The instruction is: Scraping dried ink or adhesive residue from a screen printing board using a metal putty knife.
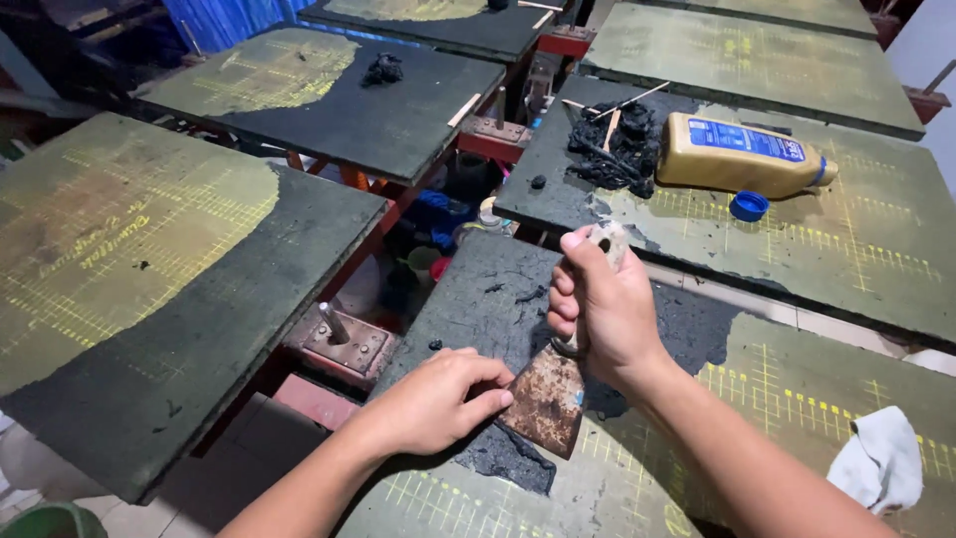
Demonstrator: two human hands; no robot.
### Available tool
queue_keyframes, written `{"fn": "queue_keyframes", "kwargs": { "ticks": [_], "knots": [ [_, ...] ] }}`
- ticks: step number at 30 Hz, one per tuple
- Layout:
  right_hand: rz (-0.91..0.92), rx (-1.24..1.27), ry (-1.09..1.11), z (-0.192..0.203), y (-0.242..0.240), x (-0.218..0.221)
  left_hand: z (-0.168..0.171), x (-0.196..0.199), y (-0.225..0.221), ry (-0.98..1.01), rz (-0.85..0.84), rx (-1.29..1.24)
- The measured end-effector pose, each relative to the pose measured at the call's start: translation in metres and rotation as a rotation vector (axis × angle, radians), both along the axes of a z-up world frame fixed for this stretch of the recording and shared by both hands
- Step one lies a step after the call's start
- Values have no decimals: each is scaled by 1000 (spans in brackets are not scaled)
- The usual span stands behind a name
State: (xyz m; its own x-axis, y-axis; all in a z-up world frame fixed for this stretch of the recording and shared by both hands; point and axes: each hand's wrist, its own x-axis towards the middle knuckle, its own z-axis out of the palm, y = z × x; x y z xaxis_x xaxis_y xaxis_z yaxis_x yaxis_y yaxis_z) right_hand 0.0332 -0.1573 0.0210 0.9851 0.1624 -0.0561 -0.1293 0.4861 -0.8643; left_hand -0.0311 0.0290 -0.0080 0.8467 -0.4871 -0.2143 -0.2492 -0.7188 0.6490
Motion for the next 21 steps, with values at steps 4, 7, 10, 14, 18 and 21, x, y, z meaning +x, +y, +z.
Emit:
{"fn": "queue_keyframes", "kwargs": {
  "ticks": [4,7,10,14,18,21],
  "knots": [
    [22,-16,-50,-1,2,-5,8,0,0,9,-60,-1],
    [30,-22,-64,1,4,-6,15,-1,0,21,-62,13],
    [25,-23,2,-2,6,-6,19,-3,1,52,-74,25],
    [49,-32,-8,-2,6,-6,18,-5,2,64,-68,33],
    [44,40,98,-2,4,-1,-1,-9,-1,-57,-97,43],
    [96,40,18,2,-10,5,13,-14,-7,-26,17,-71]
  ]
}}
